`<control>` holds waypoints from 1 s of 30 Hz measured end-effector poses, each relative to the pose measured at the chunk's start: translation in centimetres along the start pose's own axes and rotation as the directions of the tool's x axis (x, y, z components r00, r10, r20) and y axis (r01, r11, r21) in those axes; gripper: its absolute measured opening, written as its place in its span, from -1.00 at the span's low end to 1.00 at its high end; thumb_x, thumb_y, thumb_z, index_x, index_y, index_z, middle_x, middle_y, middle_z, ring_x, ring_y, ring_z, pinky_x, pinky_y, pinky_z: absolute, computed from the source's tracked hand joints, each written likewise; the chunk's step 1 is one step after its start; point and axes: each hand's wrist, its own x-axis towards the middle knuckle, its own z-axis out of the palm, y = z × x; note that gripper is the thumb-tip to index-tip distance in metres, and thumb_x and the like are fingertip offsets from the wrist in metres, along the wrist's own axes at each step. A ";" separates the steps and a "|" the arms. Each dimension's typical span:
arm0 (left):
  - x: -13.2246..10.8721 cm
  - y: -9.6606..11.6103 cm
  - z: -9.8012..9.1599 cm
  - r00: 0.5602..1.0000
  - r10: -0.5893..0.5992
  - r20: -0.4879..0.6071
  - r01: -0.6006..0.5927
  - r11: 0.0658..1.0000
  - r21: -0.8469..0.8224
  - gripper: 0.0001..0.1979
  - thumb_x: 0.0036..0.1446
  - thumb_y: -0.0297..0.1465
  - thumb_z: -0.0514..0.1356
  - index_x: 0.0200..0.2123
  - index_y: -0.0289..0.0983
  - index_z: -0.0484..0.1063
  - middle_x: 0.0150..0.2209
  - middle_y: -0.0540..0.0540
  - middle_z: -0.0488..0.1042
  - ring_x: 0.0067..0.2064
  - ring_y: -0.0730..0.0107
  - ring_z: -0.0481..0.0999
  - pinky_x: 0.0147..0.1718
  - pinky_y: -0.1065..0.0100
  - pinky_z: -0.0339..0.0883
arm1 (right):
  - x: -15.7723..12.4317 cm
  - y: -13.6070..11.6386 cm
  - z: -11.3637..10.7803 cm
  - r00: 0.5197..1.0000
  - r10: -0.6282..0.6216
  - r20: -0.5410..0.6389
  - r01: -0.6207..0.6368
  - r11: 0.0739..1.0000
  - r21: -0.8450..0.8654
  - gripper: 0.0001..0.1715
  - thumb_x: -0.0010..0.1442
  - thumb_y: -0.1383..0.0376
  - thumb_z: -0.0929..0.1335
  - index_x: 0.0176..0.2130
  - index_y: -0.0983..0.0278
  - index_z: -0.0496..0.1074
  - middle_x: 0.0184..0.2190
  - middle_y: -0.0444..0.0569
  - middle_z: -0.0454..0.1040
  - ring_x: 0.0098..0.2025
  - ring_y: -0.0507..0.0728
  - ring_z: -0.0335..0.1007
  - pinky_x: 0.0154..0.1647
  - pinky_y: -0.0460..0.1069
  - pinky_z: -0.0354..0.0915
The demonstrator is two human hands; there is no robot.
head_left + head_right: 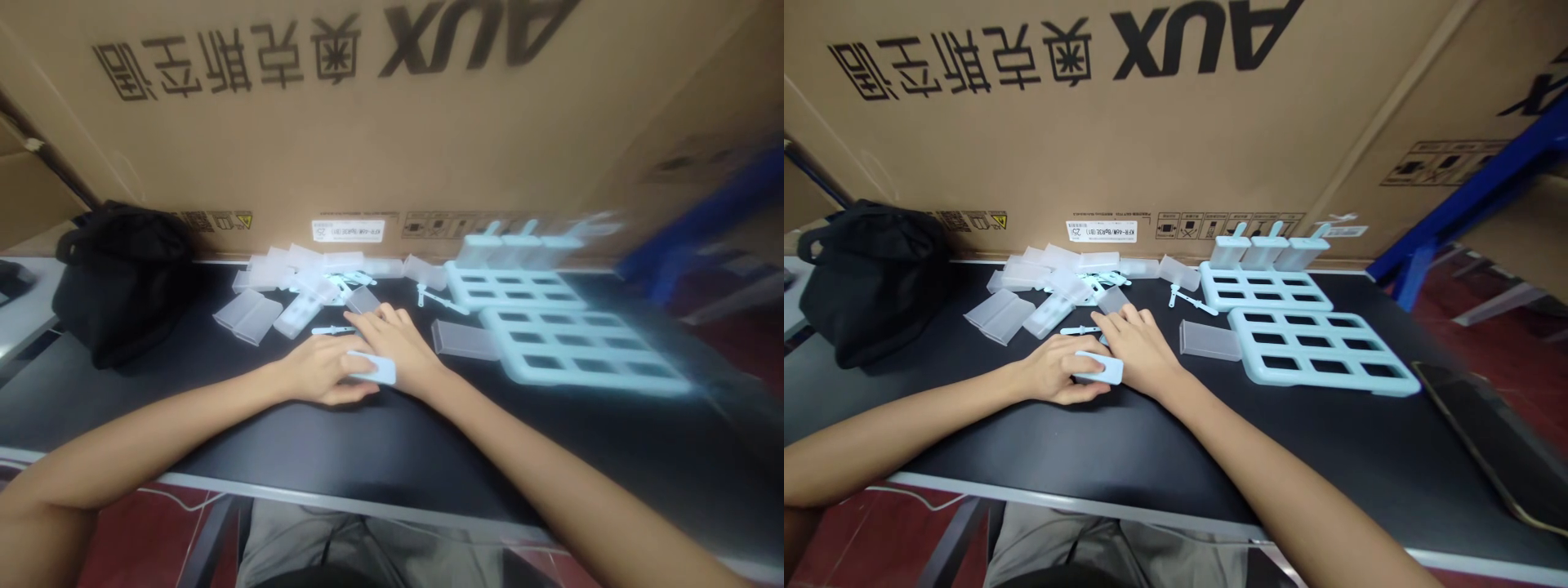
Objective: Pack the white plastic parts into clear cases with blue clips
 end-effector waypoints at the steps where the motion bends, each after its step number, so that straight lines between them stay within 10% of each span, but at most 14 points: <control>1: -0.1 0.0 0.0 1.000 -0.009 0.007 0.009 1.000 -0.001 -0.73 0.35 -0.28 0.27 0.03 -0.15 0.30 -0.16 -0.12 0.64 -0.20 0.33 0.68 -0.29 0.39 0.51 | 0.0 0.1 -0.1 1.000 0.000 -0.005 0.000 1.000 0.008 -0.40 0.46 0.17 0.28 0.37 0.36 0.35 0.09 0.24 0.57 0.11 0.36 0.24 0.01 0.17 0.12; 14: -0.1 0.3 -0.2 0.984 -0.150 0.094 0.156 0.985 -0.069 -0.85 0.34 -0.28 0.24 -0.10 -0.20 0.41 -0.13 -0.14 0.65 -0.15 0.29 0.69 -0.27 0.38 0.54 | -0.1 0.6 -0.4 0.999 0.032 0.009 -0.033 0.990 0.137 -0.74 0.40 0.31 0.33 0.00 0.29 0.55 -0.13 0.11 0.56 -0.05 0.24 0.30 -0.09 0.11 0.13; 18: -0.2 0.3 -0.1 0.960 -0.233 0.157 0.242 0.970 -0.035 -0.82 0.36 -0.26 0.22 -0.04 -0.20 0.42 -0.08 -0.17 0.64 -0.10 0.26 0.69 -0.22 0.36 0.56 | -0.3 1.2 -1.0 0.985 0.080 -0.151 -0.051 0.981 0.189 -0.82 0.42 0.34 0.25 -0.21 0.24 0.43 -0.20 0.07 0.51 -0.13 0.21 0.33 -0.11 0.11 0.19; 24: -0.9 0.0 0.6 0.942 -0.311 0.125 0.300 0.949 0.096 -0.59 0.44 -0.12 0.16 0.19 -0.22 0.32 -0.04 -0.18 0.66 -0.06 0.18 0.72 -0.13 0.24 0.61 | -1.6 0.9 -3.7 0.858 0.249 -0.448 0.098 0.778 0.620 -0.86 0.48 0.18 0.23 -0.16 0.16 0.21 -0.26 -0.05 0.45 -0.30 0.10 0.37 -0.20 0.05 0.32; 30: -0.4 0.3 0.2 0.913 -0.364 0.184 0.352 0.931 0.097 -0.56 0.46 -0.13 0.16 0.25 -0.23 0.31 -0.01 -0.20 0.67 -0.07 0.13 0.74 -0.12 0.20 0.61 | -2.0 -0.8 -4.1 0.921 0.124 -0.368 0.185 0.693 0.697 -0.82 0.49 0.15 0.26 -0.18 0.17 0.26 -0.22 -0.03 0.47 -0.21 0.10 0.42 -0.12 0.06 0.37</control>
